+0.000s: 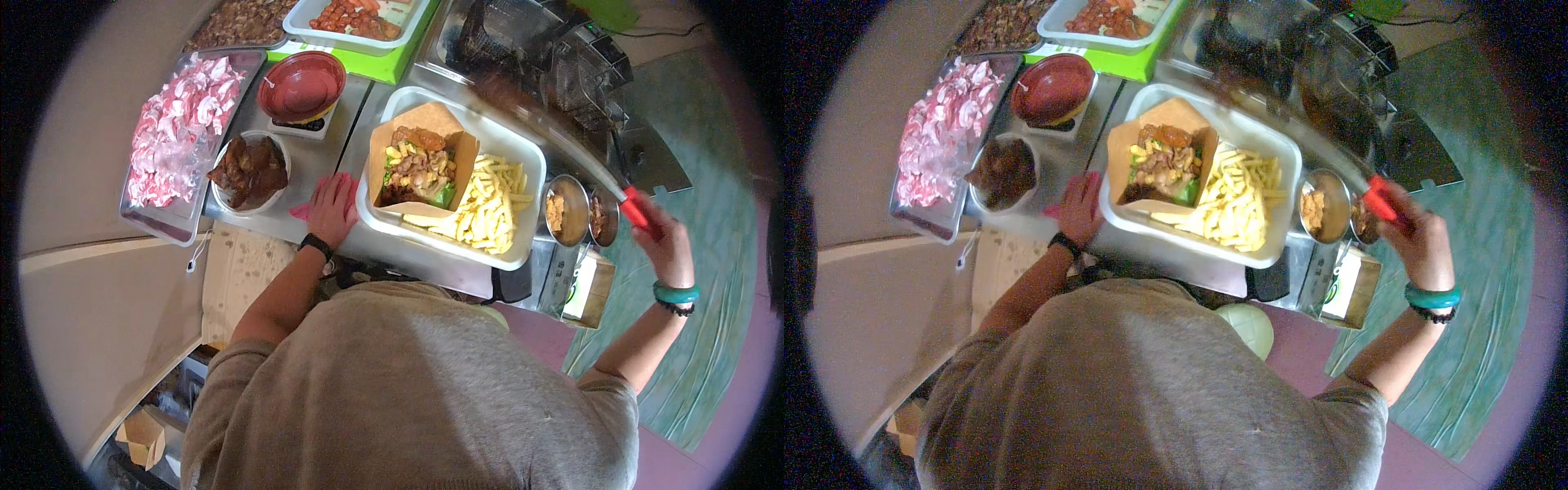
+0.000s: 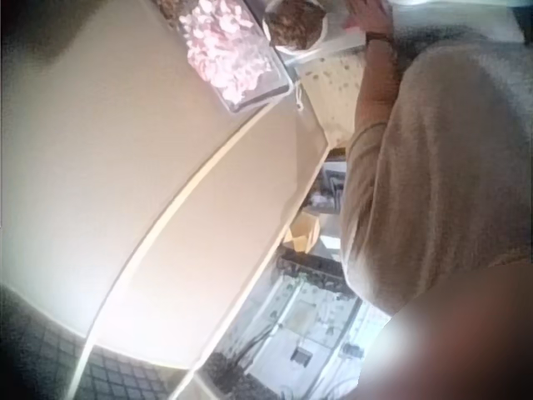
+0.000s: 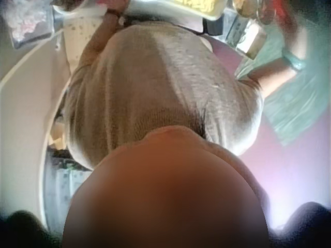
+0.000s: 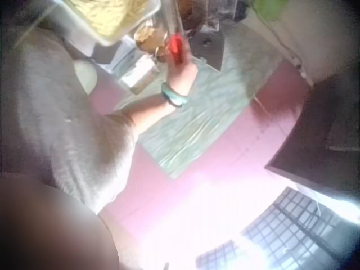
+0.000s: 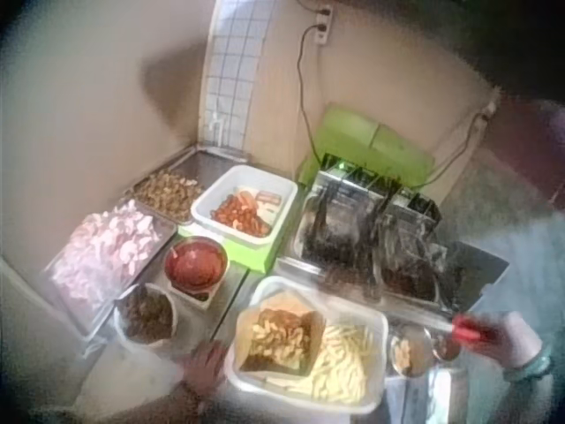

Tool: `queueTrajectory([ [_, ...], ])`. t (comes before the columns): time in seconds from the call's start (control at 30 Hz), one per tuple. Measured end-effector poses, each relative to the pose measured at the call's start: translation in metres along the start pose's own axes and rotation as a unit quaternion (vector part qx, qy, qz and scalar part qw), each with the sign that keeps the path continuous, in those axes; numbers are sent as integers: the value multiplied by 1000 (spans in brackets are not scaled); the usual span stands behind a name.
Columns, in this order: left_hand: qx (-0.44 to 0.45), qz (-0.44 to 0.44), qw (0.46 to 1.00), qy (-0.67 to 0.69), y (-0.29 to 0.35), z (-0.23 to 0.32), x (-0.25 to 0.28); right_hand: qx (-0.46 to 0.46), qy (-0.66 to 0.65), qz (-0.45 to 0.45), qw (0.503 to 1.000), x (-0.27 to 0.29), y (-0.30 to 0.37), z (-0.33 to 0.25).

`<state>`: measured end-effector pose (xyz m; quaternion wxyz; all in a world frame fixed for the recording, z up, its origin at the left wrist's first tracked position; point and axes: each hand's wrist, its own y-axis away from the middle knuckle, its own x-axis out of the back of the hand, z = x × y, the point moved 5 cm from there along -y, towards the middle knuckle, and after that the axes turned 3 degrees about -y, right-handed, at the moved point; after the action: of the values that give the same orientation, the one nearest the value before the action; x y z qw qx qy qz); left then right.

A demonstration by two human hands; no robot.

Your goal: The person uses tongs to transfer fried chicken pieces from a deep fryer into a paper food container lined with lettuce. They then add french fries to the container and hand the completed order to a customer.

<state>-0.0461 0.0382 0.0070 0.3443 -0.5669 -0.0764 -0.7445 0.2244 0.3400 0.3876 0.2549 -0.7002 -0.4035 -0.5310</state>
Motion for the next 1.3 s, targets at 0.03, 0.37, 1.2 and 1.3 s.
queueTrajectory([
  [0.03, -6, 4, 1000, 6, 0, 0, 1, -27, -20, 44, 998, 5, 1, 9],
  [0.37, 64, 60, 973, 214, -47, 33, 62, -213, 70, 155, 962, 25, -65, 170],
  [1.2, 53, -38, 983, 172, -80, 75, 22, -74, -288, -172, 939, -286, -56, 7],
  [1.3, 49, -67, 977, 197, -81, 77, 27, -160, -408, -166, 884, -342, -51, -8],
])
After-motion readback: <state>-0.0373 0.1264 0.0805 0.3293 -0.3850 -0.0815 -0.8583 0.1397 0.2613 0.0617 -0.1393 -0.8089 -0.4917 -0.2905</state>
